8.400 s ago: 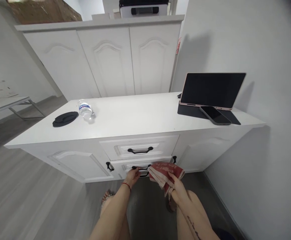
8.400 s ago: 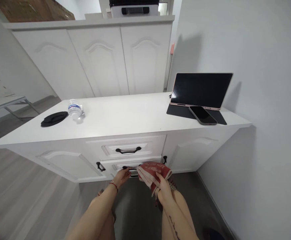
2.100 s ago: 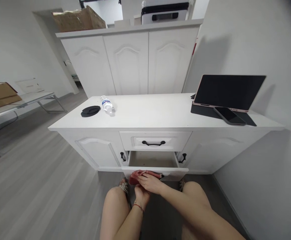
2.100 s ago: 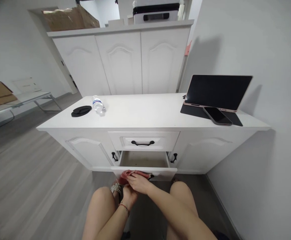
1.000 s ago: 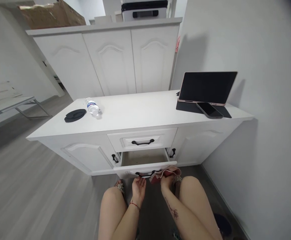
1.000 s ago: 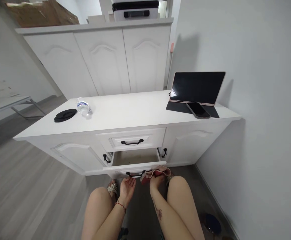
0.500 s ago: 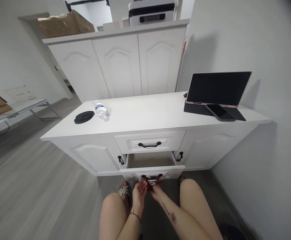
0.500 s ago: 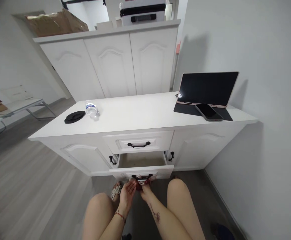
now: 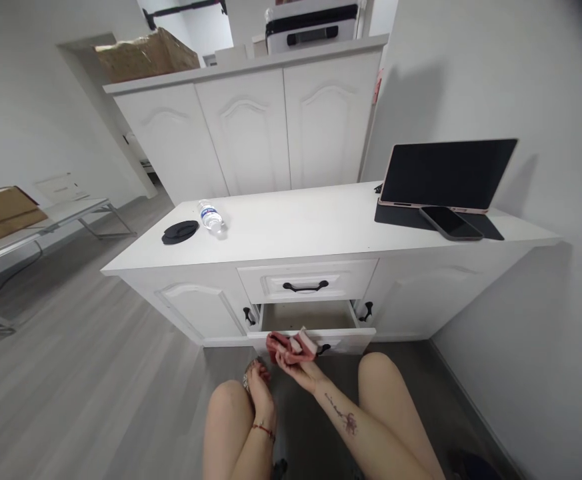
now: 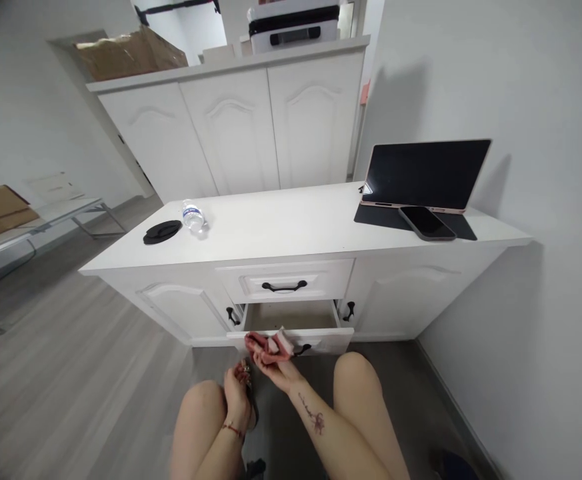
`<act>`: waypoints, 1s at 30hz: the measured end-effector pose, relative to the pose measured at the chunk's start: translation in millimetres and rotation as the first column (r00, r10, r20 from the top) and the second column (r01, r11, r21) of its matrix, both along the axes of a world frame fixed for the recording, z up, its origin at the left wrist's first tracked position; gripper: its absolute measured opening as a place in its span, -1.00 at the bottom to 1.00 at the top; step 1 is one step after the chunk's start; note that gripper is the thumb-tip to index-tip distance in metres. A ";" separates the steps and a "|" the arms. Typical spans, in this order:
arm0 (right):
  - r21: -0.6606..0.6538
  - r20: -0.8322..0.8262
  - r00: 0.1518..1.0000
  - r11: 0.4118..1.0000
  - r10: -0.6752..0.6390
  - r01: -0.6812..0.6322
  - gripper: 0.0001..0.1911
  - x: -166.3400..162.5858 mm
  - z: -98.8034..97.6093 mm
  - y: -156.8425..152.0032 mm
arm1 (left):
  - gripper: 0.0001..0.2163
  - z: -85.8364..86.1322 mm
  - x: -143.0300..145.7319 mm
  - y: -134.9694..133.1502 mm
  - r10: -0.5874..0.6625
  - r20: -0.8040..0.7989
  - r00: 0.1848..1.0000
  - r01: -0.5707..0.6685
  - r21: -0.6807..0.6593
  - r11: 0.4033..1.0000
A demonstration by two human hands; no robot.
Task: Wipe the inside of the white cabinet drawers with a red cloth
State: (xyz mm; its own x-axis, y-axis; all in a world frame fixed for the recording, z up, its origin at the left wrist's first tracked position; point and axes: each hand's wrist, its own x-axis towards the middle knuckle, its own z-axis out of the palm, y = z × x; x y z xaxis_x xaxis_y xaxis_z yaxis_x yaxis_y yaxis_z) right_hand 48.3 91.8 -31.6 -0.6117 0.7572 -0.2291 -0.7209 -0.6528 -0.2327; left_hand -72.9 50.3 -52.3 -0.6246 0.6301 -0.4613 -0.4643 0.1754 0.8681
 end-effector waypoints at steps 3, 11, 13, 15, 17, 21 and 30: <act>-0.175 -0.060 0.997 0.984 -0.055 0.044 -0.76 24.4 14.3 3.6 | -0.94 5.5 12.8 3.6 -0.070 0.200 0.977 0.081 -0.045 0.996; -0.372 0.063 0.966 0.892 -0.252 0.257 -0.92 104.8 22.4 1.7 | -0.89 18.1 52.0 23.8 -0.303 0.353 0.885 0.316 0.021 0.948; -0.379 0.102 0.958 0.880 -0.267 0.285 -0.90 125.2 25.4 0.9 | -0.87 20.5 56.0 28.9 -0.313 0.379 0.871 0.331 0.020 0.944; -0.393 0.147 0.947 0.862 -0.285 0.320 -0.89 144.5 28.2 0.8 | -0.85 22.0 59.2 33.4 -0.313 0.394 0.864 0.336 0.013 0.942; -0.365 0.177 0.936 0.862 -0.306 0.351 -0.88 163.0 30.1 1.7 | -0.83 22.5 62.1 37.2 -0.316 0.402 0.859 0.343 0.005 0.939; -0.247 0.205 0.931 0.904 -0.303 0.349 -0.84 199.4 32.1 6.9 | -0.83 21.8 65.5 44.1 -0.331 0.407 0.851 0.374 -0.029 0.927; -0.141 0.299 0.902 0.921 -0.311 0.364 -0.77 239.3 43.0 7.3 | -0.75 14.9 63.8 60.3 -0.376 0.361 0.853 0.444 -0.126 0.887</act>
